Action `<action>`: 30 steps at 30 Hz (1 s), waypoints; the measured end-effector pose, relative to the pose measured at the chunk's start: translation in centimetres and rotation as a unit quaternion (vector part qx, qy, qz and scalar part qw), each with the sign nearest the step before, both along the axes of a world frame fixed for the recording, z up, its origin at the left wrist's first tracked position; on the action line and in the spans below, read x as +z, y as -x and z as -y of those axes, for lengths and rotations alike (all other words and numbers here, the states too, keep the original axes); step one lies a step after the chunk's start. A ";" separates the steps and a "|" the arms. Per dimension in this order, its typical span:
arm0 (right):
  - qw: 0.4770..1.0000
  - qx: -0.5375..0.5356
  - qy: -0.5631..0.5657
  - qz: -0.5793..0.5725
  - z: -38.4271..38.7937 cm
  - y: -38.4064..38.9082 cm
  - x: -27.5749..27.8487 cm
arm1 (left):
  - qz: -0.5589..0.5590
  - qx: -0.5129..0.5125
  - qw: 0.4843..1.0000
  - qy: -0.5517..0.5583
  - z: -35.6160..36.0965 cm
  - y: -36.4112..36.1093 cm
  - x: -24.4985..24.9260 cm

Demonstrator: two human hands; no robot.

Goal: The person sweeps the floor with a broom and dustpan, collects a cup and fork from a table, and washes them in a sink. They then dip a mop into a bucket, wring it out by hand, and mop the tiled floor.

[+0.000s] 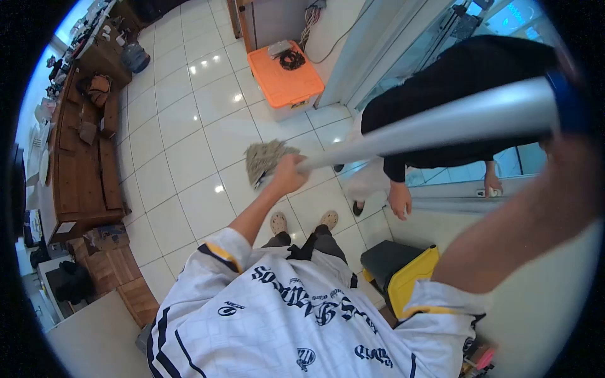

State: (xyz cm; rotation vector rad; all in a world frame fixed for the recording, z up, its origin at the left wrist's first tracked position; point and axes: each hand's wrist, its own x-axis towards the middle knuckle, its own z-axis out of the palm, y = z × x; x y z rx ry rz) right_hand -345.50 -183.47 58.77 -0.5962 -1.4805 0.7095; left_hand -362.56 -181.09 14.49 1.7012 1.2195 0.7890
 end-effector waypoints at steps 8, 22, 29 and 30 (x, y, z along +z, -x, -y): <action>0.998 0.032 0.056 -0.020 -2.2 13.0 -8.7 | 0.014 0.146 0.981 -0.127 0.6 8.1 0.2; 0.945 -0.130 0.265 -0.139 -9.6 10.9 -29.0 | -0.180 0.072 0.958 0.210 16.9 19.6 -24.9; 0.922 0.057 0.365 -0.120 -10.9 7.2 -39.3 | -0.229 0.332 0.774 0.489 35.5 23.9 -33.5; 0.919 0.092 0.370 -0.099 -11.0 6.9 -40.2 | -0.212 0.362 0.764 0.490 35.7 23.4 -32.7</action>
